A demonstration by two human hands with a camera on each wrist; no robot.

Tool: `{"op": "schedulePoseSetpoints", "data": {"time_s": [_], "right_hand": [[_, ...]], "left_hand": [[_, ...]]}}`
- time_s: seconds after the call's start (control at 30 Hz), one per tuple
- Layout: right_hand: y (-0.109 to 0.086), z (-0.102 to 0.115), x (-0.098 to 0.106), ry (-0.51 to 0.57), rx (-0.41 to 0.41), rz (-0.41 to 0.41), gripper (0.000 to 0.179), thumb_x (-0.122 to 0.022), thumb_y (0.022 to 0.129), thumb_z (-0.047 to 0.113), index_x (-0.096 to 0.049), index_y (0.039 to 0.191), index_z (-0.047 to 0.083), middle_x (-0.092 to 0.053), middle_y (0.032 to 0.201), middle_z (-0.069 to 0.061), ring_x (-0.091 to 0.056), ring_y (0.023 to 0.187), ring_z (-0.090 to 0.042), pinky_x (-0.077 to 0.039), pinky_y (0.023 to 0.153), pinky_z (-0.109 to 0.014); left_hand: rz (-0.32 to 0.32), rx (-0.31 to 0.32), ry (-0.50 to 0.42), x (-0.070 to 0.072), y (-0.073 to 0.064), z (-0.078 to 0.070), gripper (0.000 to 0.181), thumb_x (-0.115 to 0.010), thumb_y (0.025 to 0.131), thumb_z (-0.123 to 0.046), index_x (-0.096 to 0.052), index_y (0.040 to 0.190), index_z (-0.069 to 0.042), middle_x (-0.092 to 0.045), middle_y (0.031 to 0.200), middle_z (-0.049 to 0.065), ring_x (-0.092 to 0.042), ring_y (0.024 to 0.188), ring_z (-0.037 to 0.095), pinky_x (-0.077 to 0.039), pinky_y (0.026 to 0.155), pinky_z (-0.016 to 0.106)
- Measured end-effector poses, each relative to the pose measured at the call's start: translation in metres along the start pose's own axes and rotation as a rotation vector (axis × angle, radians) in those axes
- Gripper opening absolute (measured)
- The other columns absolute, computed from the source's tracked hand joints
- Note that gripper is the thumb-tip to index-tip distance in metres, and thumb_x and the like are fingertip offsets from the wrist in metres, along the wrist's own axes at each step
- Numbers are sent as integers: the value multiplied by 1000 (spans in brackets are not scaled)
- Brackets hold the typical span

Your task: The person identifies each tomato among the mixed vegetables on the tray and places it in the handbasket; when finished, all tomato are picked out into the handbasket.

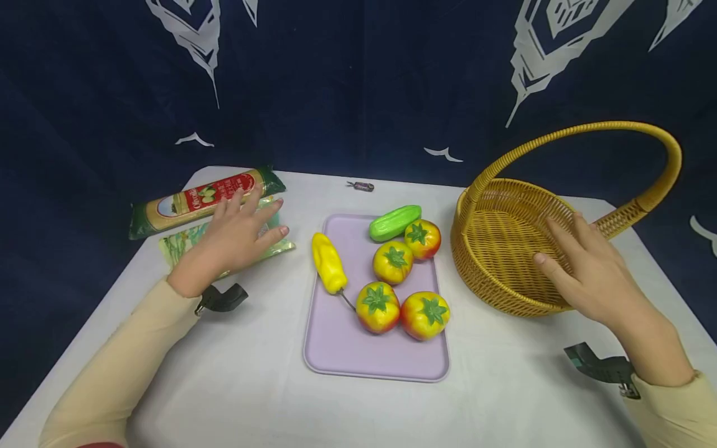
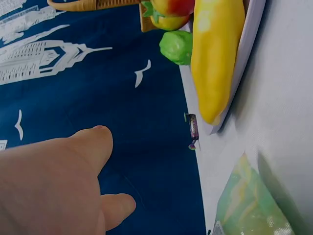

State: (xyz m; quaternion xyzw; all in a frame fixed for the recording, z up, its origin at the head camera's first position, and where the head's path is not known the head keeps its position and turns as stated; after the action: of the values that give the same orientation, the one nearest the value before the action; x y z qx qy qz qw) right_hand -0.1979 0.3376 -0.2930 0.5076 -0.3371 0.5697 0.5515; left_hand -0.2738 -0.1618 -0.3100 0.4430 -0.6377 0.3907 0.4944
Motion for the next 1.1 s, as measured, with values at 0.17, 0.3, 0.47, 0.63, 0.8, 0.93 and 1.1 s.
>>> {"op": "schedulePoseSetpoints", "data": {"time_s": [0.17,0.3,0.47,0.63,0.8,0.93,1.1], "right_hand": [[0,3,-1,13,46,-26,69,-49,106,36,-25,161,2,-9,162,-43,-12,148,-65,-10,118,-78],[-2,7,-3,49,57,-19,68,-50,105,33,-25,161,5,-9,164,-40,-15,145,-68,-12,113,-83],[-5,18,-4,93,95,-37,64,-53,104,30,-31,160,8,-17,165,-35,-21,145,-65,-16,108,-86],[-6,38,-7,102,186,-82,59,-58,103,28,-42,155,7,-32,161,-31,-33,142,-59,-28,105,-81],[-10,60,-10,111,274,-125,54,-65,98,27,-52,148,9,-44,154,-26,-45,136,-53,-39,102,-74],[-13,75,-16,117,338,-134,52,-70,95,27,-57,143,12,-50,150,-22,-50,133,-48,-43,102,-68],[-15,92,-22,99,394,-135,52,-75,91,26,-61,139,13,-55,147,-18,-54,131,-42,-47,99,-61]], "left_hand": [[-7,-28,2,-6,-3,-5,69,-46,103,-54,-31,162,-19,-7,171,24,-6,155,54,-3,123,73],[2,-53,15,-12,-8,-10,68,-46,103,-53,-33,161,-19,-8,171,23,-7,155,55,-4,123,73],[4,-83,29,-21,-16,-18,66,-47,103,-51,-36,159,-19,-12,171,23,-10,155,54,-7,124,72],[0,-111,26,-31,-24,-28,65,-51,102,-50,-41,157,-18,-20,169,24,-14,154,55,-8,123,72],[-34,-143,44,-41,-34,-40,65,-55,100,-49,-47,154,-13,-33,163,26,-26,150,55,-18,122,72],[-35,-176,57,-50,-41,-50,65,-58,99,-48,-49,151,-10,-39,160,26,-32,148,54,-25,119,72],[-9,-181,42,-60,-44,-57,66,-61,97,-48,-50,151,-10,-38,161,26,-31,150,53,-26,120,71]]}}
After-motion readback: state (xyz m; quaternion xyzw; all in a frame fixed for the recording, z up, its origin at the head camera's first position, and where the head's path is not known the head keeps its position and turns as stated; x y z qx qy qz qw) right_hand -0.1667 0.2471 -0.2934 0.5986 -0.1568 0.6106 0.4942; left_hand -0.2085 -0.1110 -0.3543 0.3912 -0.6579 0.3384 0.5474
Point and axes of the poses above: each hand's wrist, its own y-axis towards the middle knuckle, its own x-axis out of the back of the hand, z = x × y, the point moved 8 cm from there along y, towards the middle knuckle
